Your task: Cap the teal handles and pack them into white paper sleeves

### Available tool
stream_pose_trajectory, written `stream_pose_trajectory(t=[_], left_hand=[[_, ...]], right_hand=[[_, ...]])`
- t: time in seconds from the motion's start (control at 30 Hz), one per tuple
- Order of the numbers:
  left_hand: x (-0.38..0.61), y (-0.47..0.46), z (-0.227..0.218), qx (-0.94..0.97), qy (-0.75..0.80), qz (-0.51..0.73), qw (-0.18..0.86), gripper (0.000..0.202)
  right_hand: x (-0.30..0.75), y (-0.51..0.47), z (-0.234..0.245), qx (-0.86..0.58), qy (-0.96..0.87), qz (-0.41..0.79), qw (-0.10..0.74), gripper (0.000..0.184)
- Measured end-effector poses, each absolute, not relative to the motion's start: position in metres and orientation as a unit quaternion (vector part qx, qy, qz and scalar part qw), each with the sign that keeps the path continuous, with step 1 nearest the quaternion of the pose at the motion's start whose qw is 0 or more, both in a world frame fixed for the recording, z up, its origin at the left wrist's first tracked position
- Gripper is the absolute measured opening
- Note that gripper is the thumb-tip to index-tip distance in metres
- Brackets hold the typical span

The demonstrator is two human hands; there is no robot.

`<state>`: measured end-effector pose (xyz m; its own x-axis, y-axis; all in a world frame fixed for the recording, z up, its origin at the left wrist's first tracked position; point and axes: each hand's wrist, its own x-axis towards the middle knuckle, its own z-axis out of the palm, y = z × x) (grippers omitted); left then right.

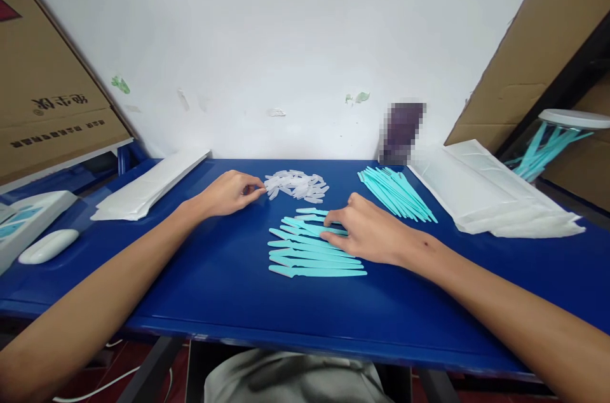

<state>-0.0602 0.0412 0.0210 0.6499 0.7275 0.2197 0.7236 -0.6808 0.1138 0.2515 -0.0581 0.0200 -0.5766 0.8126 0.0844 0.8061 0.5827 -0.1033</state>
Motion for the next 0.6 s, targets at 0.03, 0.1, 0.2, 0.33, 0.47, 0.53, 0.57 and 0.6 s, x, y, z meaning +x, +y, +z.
stream_pose_trajectory(t=[0.03,0.1,0.2,0.33,0.47,0.53,0.57,0.6], left_hand=[[-0.0594,0.0400,0.0212,0.909,0.398,0.123,0.009,0.031],[-0.0578,0.0378,0.0216,0.912,0.393,0.119,0.012,0.033],[-0.0566,0.0366,0.0218,0.915,0.386,0.114,0.016,0.036],[-0.0575,0.0378,0.0215,0.913,0.393,0.111,0.017,0.034],[-0.0579,0.0383,0.0198,0.916,0.384,0.112,0.012,0.032],[-0.0576,0.0381,0.0181,0.922,0.370,0.115,0.002,0.033],[-0.0575,0.0381,0.0171,0.924,0.364,0.116,-0.005,0.034],[-0.0575,0.0382,0.0160,0.926,0.359,0.115,-0.012,0.036]], right_hand=[[0.2516,-0.0577,0.0199,-0.455,-0.888,0.032,0.060,0.042],[0.2515,-0.0567,0.0200,-0.447,-0.891,0.041,0.065,0.039],[0.2510,-0.0560,0.0206,-0.445,-0.891,0.059,0.071,0.037],[0.2525,-0.0562,0.0208,-0.441,-0.894,0.060,0.059,0.036],[0.2555,-0.0564,0.0195,-0.392,-0.919,-0.007,0.038,0.032],[0.2556,-0.0562,0.0180,-0.381,-0.923,-0.045,0.020,0.032],[0.2551,-0.0561,0.0171,-0.377,-0.924,-0.062,0.012,0.032],[0.2543,-0.0560,0.0162,-0.373,-0.925,-0.079,0.006,0.033]])
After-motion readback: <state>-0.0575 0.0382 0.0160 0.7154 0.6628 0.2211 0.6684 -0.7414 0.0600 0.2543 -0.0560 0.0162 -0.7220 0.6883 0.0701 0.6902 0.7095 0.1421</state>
